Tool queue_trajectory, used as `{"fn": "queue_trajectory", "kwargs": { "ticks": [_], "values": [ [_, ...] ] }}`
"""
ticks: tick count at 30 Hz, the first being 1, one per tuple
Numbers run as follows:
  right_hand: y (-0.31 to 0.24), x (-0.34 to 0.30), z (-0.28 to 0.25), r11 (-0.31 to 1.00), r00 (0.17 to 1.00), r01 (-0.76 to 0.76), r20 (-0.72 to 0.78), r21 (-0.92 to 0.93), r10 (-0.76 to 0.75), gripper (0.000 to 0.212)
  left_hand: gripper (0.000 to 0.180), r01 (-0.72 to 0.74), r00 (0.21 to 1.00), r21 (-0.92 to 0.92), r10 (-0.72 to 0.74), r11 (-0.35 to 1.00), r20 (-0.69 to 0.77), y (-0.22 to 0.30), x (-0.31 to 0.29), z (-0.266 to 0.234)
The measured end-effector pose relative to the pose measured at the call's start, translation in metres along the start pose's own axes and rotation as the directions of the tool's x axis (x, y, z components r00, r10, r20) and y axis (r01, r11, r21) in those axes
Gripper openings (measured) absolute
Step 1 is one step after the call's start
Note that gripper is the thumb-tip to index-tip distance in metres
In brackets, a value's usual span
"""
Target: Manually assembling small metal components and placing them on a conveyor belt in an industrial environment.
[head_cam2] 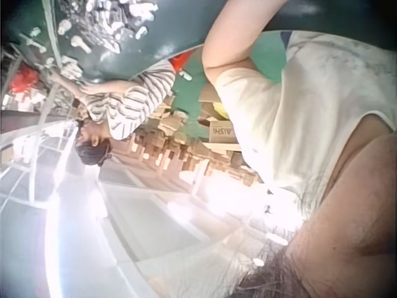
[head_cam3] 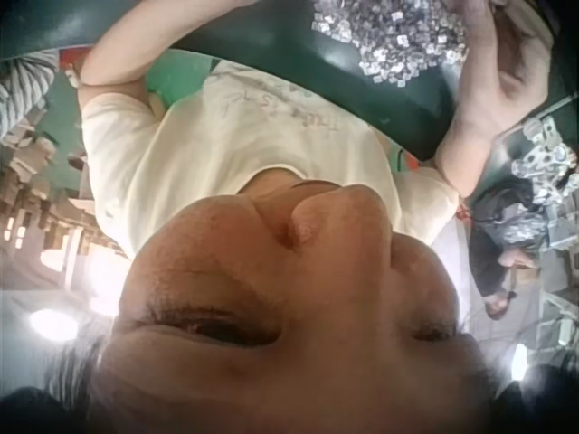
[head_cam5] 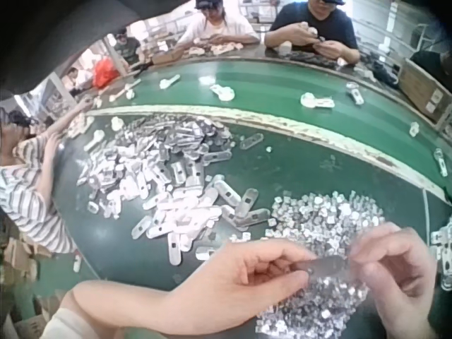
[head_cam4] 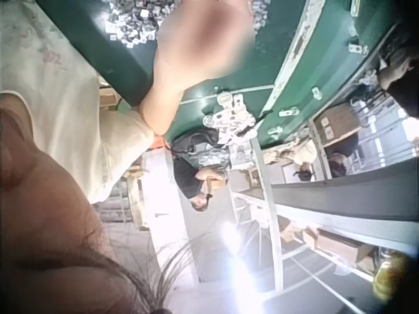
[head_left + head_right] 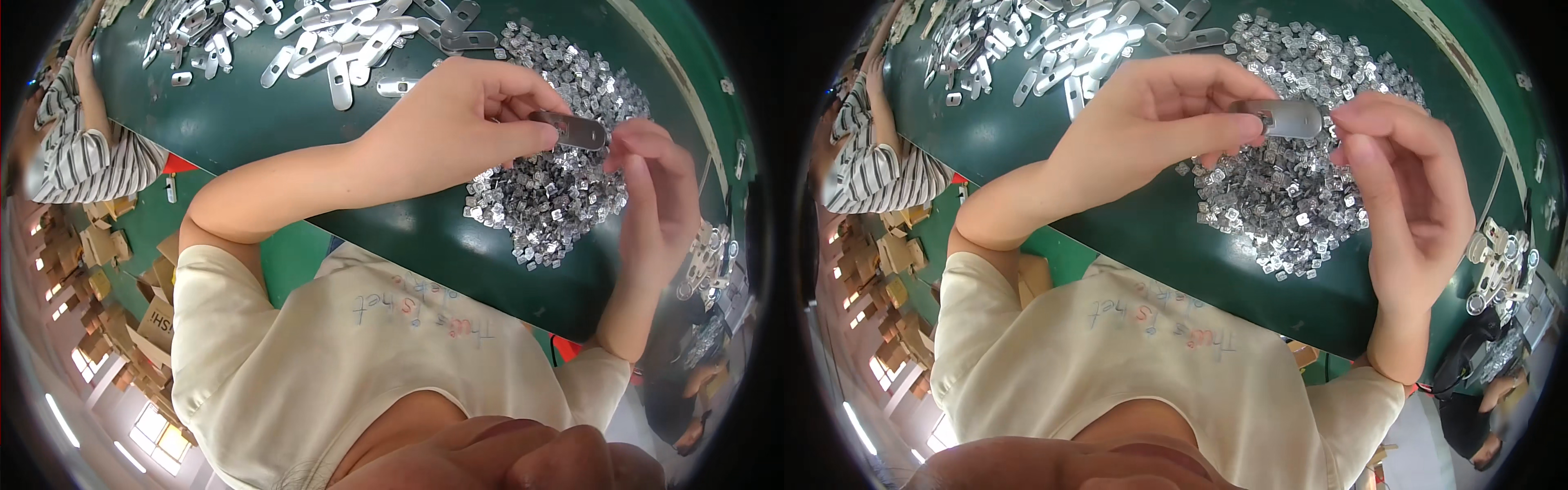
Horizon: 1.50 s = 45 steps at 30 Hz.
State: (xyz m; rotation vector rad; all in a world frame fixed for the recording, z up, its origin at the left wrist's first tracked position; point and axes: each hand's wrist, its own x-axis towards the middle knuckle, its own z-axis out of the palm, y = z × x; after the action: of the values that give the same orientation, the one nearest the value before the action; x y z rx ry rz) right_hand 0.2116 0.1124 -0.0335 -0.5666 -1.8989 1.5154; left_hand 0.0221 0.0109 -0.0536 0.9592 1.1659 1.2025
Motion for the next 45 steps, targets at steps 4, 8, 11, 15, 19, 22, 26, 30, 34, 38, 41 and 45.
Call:
{"fn": "queue_trajectory", "kwargs": {
  "ticks": [4,8,11,15,19,22,26,30,34,38,41,45],
  "values": [
    [-0.001,-0.006,0.010,0.932,0.980,0.182,-0.016,-0.312,-0.197,0.019,0.021,0.038,0.996,-0.100,-0.046,0.994,-0.077,-0.004,-0.002,0.004],
    [0.004,-0.002,0.014,0.841,0.945,0.321,0.089,-0.436,-0.315,0.019,0.018,0.014,0.996,-0.006,-0.015,1.000,-0.084,-0.009,-0.001,0.002],
    [0.014,-0.003,0.021,0.931,0.977,0.214,0.081,-0.295,-0.199,0.019,0.021,0.125,0.987,-0.123,-0.111,0.985,0.119,-0.015,0.000,0.005],
    [0.003,-0.003,0.023,1.000,0.993,-0.029,0.115,-0.013,0.030,0.016,0.013,0.047,0.994,0.077,-0.054,0.996,0.091,-0.018,-0.003,0.010],
    [0.006,-0.002,0.013,0.995,0.995,0.095,-0.021,-0.042,-0.096,0.022,0.015,0.052,0.997,-0.169,-0.061,0.984,-0.053,-0.011,0.003,0.003],
    [0.002,-0.004,0.012,0.842,0.949,0.293,0.033,-0.453,-0.313,0.025,0.019,0.028,0.991,-0.301,-0.066,0.953,-0.117,0.000,-0.001,0.003],
    [-0.010,0.002,0.020,0.432,0.802,0.564,0.343,-0.704,-0.488,0.032,0.014,0.060,0.983,-0.380,-0.121,0.923,-0.140,0.003,-0.003,0.006],
    [-0.004,0.000,0.024,0.241,0.732,0.623,0.446,-0.744,-0.515,0.025,0.013,0.071,0.982,-0.291,-0.118,0.954,-0.145,0.009,-0.006,0.008],
    [-0.004,0.006,0.023,0.099,0.659,0.678,0.543,-0.728,-0.520,0.024,0.012,-0.012,0.989,-0.241,-0.024,0.970,-0.146,0.009,-0.007,0.009],
    [-0.008,0.004,0.023,0.031,0.643,0.688,0.589,-0.725,-0.489,0.024,0.015,-0.100,0.990,-0.199,0.077,0.975,-0.122,0.008,-0.009,0.006],
    [-0.013,0.007,0.023,0.159,0.699,0.671,0.546,-0.724,-0.462,0.019,0.018,-0.057,0.994,-0.273,0.029,0.960,-0.107,0.002,-0.008,0.005],
    [0.008,0.028,0.010,0.475,0.785,0.601,0.362,-0.643,-0.502,0.028,0.025,-0.010,0.990,-0.235,-0.024,0.972,-0.142,0.003,-0.001,-0.003]
  ]
}}
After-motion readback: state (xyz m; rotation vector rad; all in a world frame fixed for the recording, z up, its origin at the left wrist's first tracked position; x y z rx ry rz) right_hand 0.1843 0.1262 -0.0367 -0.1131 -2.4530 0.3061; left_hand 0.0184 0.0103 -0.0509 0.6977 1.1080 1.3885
